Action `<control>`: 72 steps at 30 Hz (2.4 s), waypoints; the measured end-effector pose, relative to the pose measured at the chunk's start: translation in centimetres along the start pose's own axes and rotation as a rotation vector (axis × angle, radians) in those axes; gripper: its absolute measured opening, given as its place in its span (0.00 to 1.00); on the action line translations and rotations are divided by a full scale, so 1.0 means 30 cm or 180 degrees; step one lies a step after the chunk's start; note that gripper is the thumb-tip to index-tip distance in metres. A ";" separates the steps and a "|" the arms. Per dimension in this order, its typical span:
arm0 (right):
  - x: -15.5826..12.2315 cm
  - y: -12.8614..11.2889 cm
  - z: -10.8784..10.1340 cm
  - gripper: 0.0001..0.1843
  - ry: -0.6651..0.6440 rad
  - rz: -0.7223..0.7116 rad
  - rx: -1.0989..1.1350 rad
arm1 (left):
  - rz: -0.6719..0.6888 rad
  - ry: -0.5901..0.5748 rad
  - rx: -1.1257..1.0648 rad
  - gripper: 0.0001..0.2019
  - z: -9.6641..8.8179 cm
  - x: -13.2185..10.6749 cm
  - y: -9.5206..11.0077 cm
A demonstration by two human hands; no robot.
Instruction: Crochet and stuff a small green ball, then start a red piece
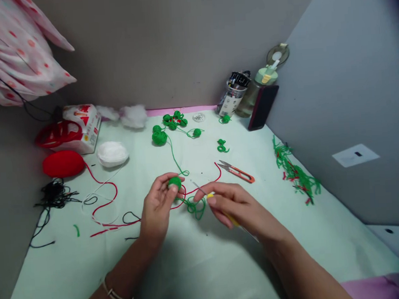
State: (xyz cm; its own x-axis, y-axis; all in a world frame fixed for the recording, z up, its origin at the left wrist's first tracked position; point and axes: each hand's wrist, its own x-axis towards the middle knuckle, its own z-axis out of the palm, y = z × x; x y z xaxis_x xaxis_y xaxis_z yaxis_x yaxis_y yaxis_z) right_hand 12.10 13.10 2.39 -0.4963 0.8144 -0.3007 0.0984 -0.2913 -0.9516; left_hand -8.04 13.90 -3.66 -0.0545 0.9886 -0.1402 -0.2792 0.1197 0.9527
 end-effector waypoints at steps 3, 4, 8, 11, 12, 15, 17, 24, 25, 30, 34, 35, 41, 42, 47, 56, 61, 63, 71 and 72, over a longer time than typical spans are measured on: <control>0.035 0.022 0.041 0.13 -0.0151 0.0073 0.0662 | -0.0115 -0.0108 0.0179 0.15 -0.001 -0.009 0.000; 0.044 0.029 0.047 0.13 -0.0164 0.0109 0.0798 | -0.0143 -0.0118 0.0227 0.14 -0.003 -0.009 0.004; 0.067 0.053 0.058 0.13 -0.0247 0.0260 0.1141 | -0.0170 -0.0079 0.0333 0.11 -0.004 -0.006 0.013; 0.077 0.060 0.063 0.12 -0.0211 0.0364 0.1347 | -0.0148 0.0003 0.0349 0.11 0.001 -0.005 0.013; 0.079 0.061 0.064 0.12 -0.0187 0.0397 0.1398 | -0.0143 0.0023 0.0348 0.11 0.002 -0.005 0.013; 0.085 0.062 0.069 0.11 -0.0201 0.0467 0.1536 | -0.0143 0.0033 0.0334 0.11 0.003 -0.007 0.015; 0.088 0.065 0.072 0.11 -0.0272 0.0477 0.1627 | -0.0156 0.0004 0.0328 0.12 0.003 -0.008 0.017; 0.090 0.081 0.076 0.13 -0.0102 0.0326 0.1293 | -0.0158 -0.0173 0.0333 0.15 0.002 -0.007 0.021; 0.091 0.081 0.076 0.13 -0.0044 0.0317 0.1258 | -0.0158 -0.0217 0.0326 0.16 0.000 -0.007 0.019; 0.095 0.079 0.071 0.18 0.0281 0.0389 0.1111 | -0.0145 -0.0385 0.0335 0.17 -0.018 -0.011 0.008; 0.095 0.089 0.070 0.17 0.0373 0.0247 0.0753 | -0.0151 -0.0341 0.0394 0.15 -0.021 -0.012 0.007; 0.094 0.092 0.071 0.16 0.0347 0.0231 0.0674 | -0.0150 -0.0307 0.0414 0.15 -0.020 -0.012 0.009; 0.083 0.089 0.080 0.11 -0.0017 0.0331 0.0654 | -0.0120 -0.0215 0.0590 0.12 -0.018 -0.011 0.011; 0.083 0.087 0.081 0.11 -0.0099 0.0347 0.0746 | -0.0112 -0.0204 0.0613 0.12 -0.018 -0.010 0.010; 0.095 0.084 0.086 0.14 -0.0348 0.0413 0.1406 | -0.0045 -0.0213 0.0645 0.12 -0.012 -0.011 -0.003; 0.104 0.103 0.087 0.16 -0.0389 0.0535 0.1627 | 0.0101 -0.0208 0.0745 0.09 -0.011 -0.019 -0.015; 0.109 0.104 0.084 0.14 -0.0375 0.0573 0.1702 | 0.0170 -0.0206 0.0896 0.08 -0.017 -0.020 -0.022; 0.111 0.099 0.084 0.14 -0.0364 0.0631 0.1798 | 0.0197 -0.0185 0.0957 0.09 -0.019 -0.019 -0.025; 0.105 0.091 0.077 0.12 -0.0150 0.0558 0.1930 | 0.0297 -0.0183 0.1152 0.12 -0.018 -0.024 -0.037; 0.104 0.092 0.076 0.12 -0.0106 0.0519 0.1885 | 0.0289 -0.0225 0.1133 0.12 -0.014 -0.027 -0.035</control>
State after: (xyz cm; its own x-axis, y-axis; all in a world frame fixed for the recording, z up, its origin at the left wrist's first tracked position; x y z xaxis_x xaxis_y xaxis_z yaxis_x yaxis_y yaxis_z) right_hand 8.86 13.69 -1.02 -0.5429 0.7226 -0.4279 -0.3158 -0.6478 -0.6933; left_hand -8.11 12.93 -4.66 0.0062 0.9990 -0.0439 0.0753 0.0433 0.9962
